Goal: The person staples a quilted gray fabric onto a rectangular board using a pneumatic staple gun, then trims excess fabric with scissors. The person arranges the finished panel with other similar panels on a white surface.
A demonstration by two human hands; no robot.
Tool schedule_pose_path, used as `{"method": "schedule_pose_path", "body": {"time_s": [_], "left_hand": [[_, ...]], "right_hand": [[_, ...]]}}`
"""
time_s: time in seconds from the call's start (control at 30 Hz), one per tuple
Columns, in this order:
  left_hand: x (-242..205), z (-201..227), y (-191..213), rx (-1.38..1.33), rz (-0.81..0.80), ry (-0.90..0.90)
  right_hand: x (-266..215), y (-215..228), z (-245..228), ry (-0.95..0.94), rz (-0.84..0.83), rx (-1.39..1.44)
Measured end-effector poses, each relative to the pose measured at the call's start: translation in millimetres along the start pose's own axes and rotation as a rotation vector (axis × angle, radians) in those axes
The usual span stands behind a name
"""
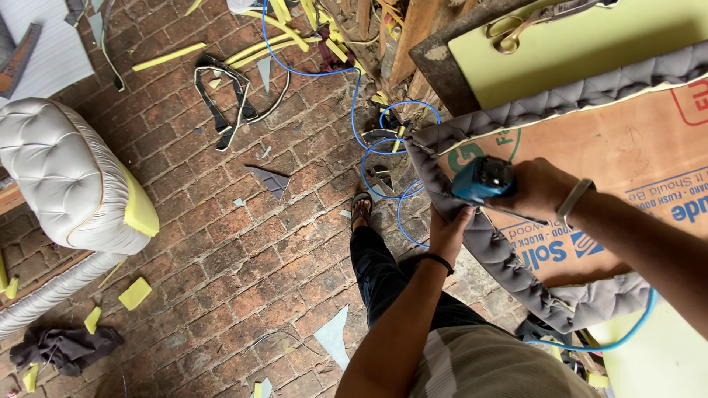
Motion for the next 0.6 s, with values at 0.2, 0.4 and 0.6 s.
{"method": "schedule_pose_path", "body": {"time_s": [0.2,0.4,0.6], "left_hand": [[-10.7,4.7,9.6,0.285,-0.1,-0.032],[-20.2,10.9,22.6,0.321,-0.382,-0.044],[-10.8,23.6,41.6,0.291,-0.573,0.335]], "right_hand": [[-7.1,-6.7,-5.1,-0.029,0.025,-0.132],[-29.2,-3.5,-7.0,-0.168,-0.077,-0.114],[-42.8,-5.3,-4.6,-0.311,-0.118,-0.013]]}}
Point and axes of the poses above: each hand's wrist, its own x-axis towards the middle knuckle, its own y-axis out of the back of the hand, z = x × y, the point moved 1 cm from there along x, towards the middle knuckle, and after that the axes turned 9 degrees about x, right-handed, at the moved point
